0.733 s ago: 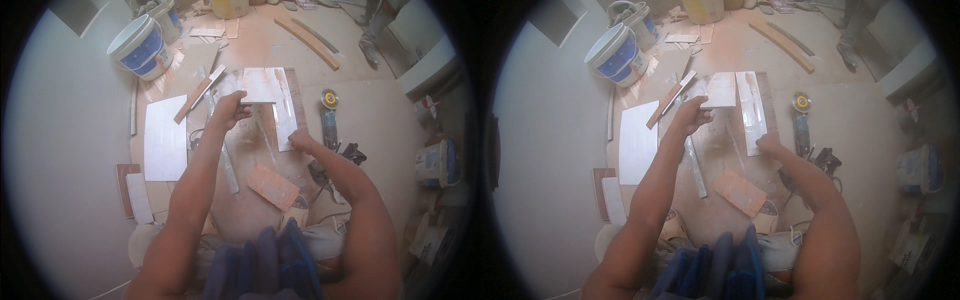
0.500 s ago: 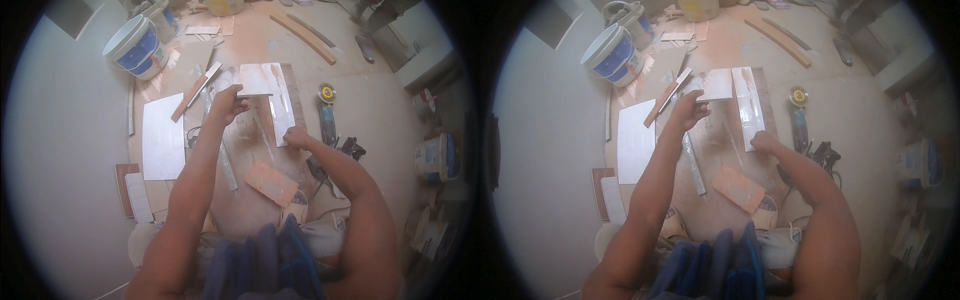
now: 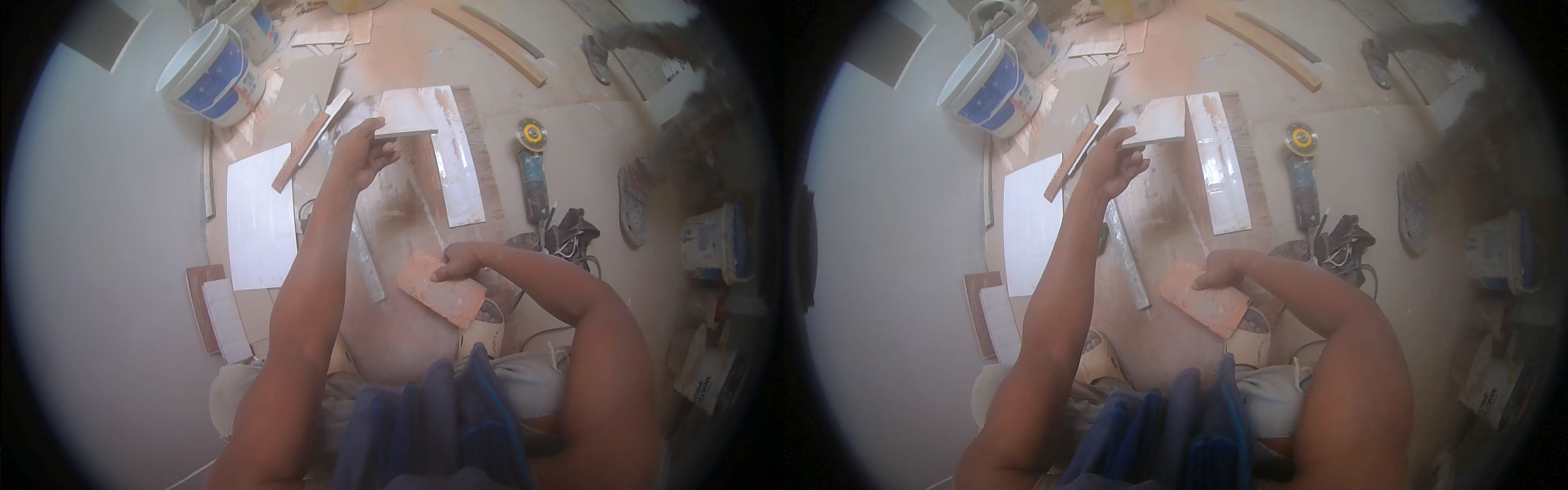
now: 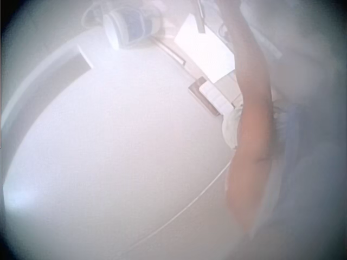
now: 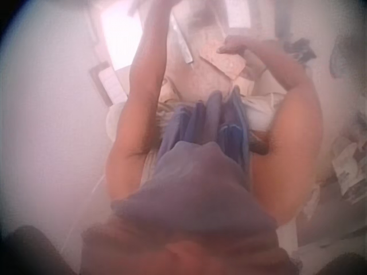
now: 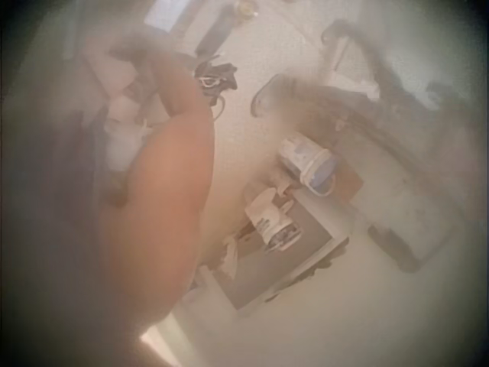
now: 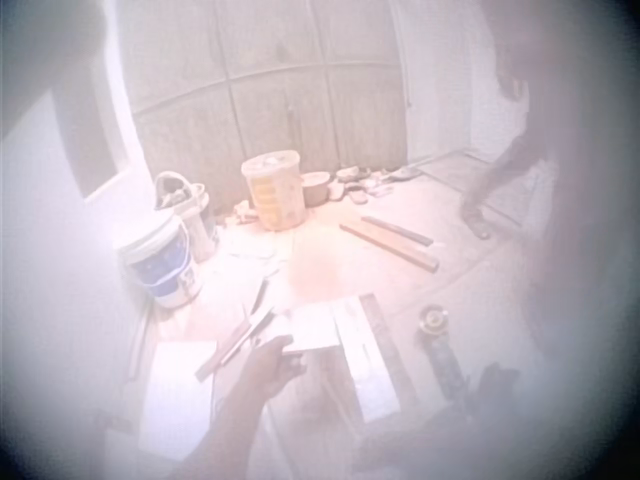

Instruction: The person uses an angle grinder to cut white ceramic tiles on the floor. They position the tiles, guide the grinder along marked lines, and separate the pieces after cutting.

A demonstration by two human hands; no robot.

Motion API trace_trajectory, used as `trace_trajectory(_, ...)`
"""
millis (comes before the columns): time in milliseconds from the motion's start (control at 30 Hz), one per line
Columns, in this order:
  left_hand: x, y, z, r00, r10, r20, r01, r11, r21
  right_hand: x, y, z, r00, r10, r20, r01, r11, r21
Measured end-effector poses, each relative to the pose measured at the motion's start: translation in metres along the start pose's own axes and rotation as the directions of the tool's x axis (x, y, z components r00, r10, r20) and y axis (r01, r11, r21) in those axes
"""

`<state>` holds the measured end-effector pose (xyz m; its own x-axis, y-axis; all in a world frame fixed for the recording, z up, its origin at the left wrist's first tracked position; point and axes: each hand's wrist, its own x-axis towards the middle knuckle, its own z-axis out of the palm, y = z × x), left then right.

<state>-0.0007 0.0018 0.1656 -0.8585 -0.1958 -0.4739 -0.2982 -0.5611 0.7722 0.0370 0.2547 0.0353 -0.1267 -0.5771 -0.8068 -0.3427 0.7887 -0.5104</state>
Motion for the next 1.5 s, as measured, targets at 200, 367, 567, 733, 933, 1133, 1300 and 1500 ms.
trace_trajectory(200,0.003,-0.004,-0.005,0.999,-0.026,0.023,0.026,1.0,0.004,-0.001,0.01,-0.012,0.999,0.021,-0.032,-0.021,1.0,-0.002)
trace_trajectory(367,0.003,-0.008,-0.007,0.999,-0.037,0.018,0.037,0.999,0.025,-0.002,0.027,-0.044,0.97,-0.212,-0.123,0.15,0.91,-0.386)
trace_trajectory(567,0.0,-0.02,-0.025,0.995,-0.073,0.065,0.067,0.994,0.091,-0.031,0.062,-0.108,0.836,0.124,-0.535,-0.026,0.982,0.186)
trace_trajectory(733,-0.013,-0.066,-0.022,0.96,-0.279,0.01,0.26,0.908,0.329,-0.042,0.157,-0.121,0.503,0.213,-0.837,-0.183,0.974,0.138)
trace_trajectory(933,-0.011,-0.105,-0.05,0.95,-0.286,-0.121,0.309,0.916,0.256,-0.031,0.085,-0.067,0.939,-0.037,-0.342,0.051,0.998,0.032)
trace_trajectory(1133,0.002,-0.12,-0.067,0.965,-0.247,-0.086,0.243,0.731,0.637,-0.024,0.05,-0.043,0.991,0.079,-0.11,-0.073,0.996,0.055)
trace_trajectory(1300,0.001,-0.127,-0.075,0.965,-0.22,-0.141,0.261,0.804,0.534,-0.072,0.118,-0.118,0.737,0.414,-0.534,-0.361,0.909,0.205)
trace_trajectory(1500,-0.038,-0.117,-0.045,0.955,-0.283,-0.087,0.263,0.676,0.688,-0.048,0.208,-0.11,0.427,0.5,-0.753,-0.304,0.864,0.401)
